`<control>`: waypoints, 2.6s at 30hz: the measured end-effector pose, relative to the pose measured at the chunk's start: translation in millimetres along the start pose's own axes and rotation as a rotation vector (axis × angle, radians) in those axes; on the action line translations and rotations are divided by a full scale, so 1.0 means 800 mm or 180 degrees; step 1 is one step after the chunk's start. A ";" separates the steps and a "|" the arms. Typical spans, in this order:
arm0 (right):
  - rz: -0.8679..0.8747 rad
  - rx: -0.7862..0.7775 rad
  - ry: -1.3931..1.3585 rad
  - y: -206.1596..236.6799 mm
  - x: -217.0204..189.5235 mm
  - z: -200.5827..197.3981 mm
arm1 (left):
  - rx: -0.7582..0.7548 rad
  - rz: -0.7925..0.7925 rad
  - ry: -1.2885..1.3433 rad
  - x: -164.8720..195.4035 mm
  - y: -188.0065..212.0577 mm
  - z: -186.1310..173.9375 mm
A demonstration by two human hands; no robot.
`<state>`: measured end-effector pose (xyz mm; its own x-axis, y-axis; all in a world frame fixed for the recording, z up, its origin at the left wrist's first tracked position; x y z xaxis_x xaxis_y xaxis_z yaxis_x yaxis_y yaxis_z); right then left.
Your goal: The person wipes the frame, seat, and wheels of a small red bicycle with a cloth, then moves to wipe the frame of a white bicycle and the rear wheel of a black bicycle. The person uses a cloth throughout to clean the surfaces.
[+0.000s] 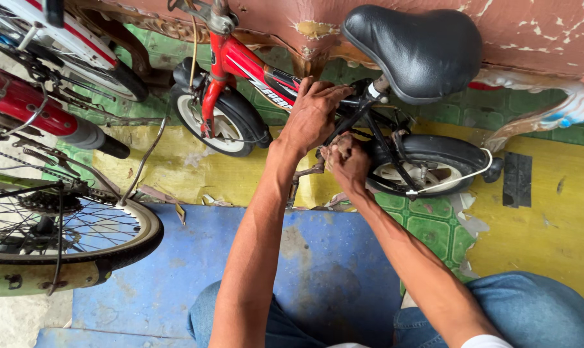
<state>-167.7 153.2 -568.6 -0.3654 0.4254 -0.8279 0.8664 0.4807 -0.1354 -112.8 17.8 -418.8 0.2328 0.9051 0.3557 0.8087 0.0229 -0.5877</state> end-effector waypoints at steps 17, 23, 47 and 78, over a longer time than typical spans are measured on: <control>-0.2194 -0.0392 0.1207 -0.009 -0.093 0.001 | 0.0234 -0.0390 0.0402 -0.009 0.003 -0.032; -0.3309 -0.0352 0.1758 -0.007 -0.086 -0.024 | 0.0287 -0.0402 0.0570 -0.009 0.003 -0.034; -0.2252 -0.1104 0.0772 -0.129 -0.202 -0.009 | 0.1141 -0.0605 -0.0754 -0.025 0.018 -0.089; -0.1065 -0.1834 0.2720 -0.158 -0.170 -0.007 | 0.0612 -0.0452 -0.0946 -0.031 0.005 -0.091</control>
<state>-229.4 38.5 -436.0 -0.8630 0.4923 -0.1134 0.4700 0.8648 0.1768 -75.7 -35.2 -377.0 -0.0639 0.9702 0.2338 0.6991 0.2107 -0.6833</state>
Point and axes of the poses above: each hand's wrist, its own y-axis away from the middle knuckle, its own z-axis out of the palm, x = y × z, the point moved 4 cm from there along -y, towards the middle knuckle, and after that the axes turned 11 degrees about z, right-handed, at the moved point
